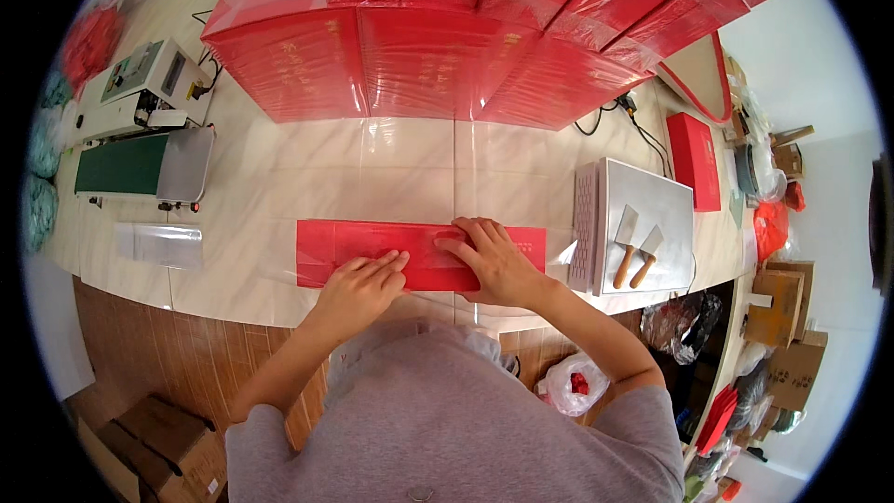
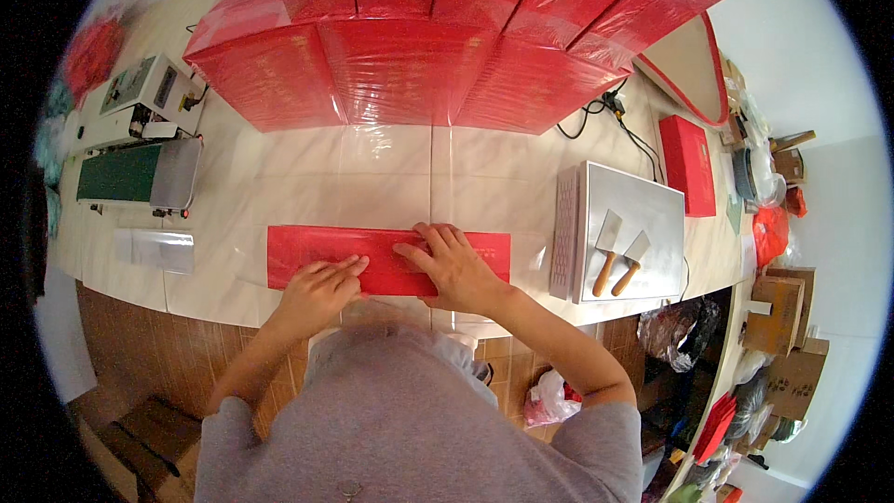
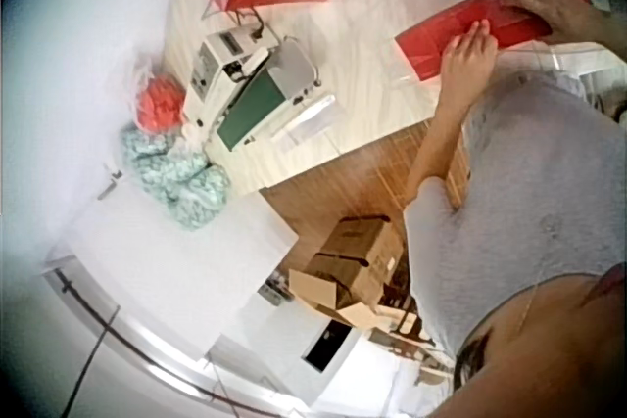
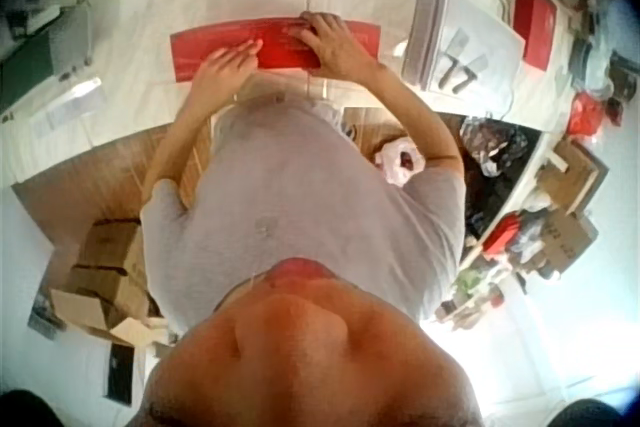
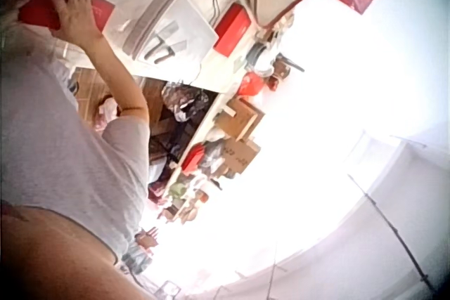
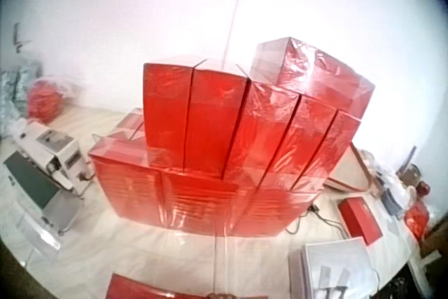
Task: The person wraps red boxes in plastic film by hand, using a small metal spatula-like tool to smooth the plastic over the box surfaces.
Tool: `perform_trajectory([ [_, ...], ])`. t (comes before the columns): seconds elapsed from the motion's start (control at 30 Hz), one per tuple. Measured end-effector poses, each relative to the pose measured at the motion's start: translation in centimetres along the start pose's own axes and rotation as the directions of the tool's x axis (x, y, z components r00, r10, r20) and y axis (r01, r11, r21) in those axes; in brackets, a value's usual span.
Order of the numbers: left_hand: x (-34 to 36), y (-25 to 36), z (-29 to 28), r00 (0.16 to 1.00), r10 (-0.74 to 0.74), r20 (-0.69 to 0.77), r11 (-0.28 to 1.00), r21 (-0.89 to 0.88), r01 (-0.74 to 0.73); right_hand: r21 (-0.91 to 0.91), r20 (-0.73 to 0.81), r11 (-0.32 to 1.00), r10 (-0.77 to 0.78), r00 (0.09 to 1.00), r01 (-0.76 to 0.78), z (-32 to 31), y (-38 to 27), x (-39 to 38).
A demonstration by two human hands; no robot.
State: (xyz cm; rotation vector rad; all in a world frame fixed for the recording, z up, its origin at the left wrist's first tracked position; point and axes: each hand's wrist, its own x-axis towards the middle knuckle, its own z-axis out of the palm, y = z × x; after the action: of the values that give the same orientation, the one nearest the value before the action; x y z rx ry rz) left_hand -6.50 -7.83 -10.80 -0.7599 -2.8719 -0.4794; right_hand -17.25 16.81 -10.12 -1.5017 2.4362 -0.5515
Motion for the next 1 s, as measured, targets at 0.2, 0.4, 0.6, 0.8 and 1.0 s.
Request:
perform_trajectory([
  [0.2, 0.2, -0.1, 0.2, 0.999, -0.021, 0.025, 0.999, -0.028, 0.022, -0.005, -0.135, 0.998, 0.062, 0.989, -0.063, -1.2, -2.3, -1.0],
  [0.4, 0.4, -0.2, 0.1, 1.000, -0.014, 0.025, 0.998, -0.056, 0.016, -0.043, -0.088, 0.957, 0.283, 0.955, -0.287, -2.2, -5.1, -5.9],
  [0.6, 0.5, -0.5, 0.1, 0.999, -0.045, 0.019, 0.994, -0.095, 0.047, -0.074, -0.257, 0.804, 0.557, 0.790, -0.590, -3.3, 0.3, -12.7],
  [0.8, 1.2, -0.8, 0.0, 0.985, -0.169, -0.017, 0.948, -0.275, 0.158, 0.032, -0.636, 0.720, 0.550, 0.541, -0.693, -3.6, 3.6, -12.9],
  [1.0, 2.1, -1.1, -0.1, 0.953, -0.303, 0.003, 0.878, -0.389, 0.280, 0.108, -0.802, 0.840, 0.390, 0.453, -0.531, -0.5, -0.6, -7.6],
])
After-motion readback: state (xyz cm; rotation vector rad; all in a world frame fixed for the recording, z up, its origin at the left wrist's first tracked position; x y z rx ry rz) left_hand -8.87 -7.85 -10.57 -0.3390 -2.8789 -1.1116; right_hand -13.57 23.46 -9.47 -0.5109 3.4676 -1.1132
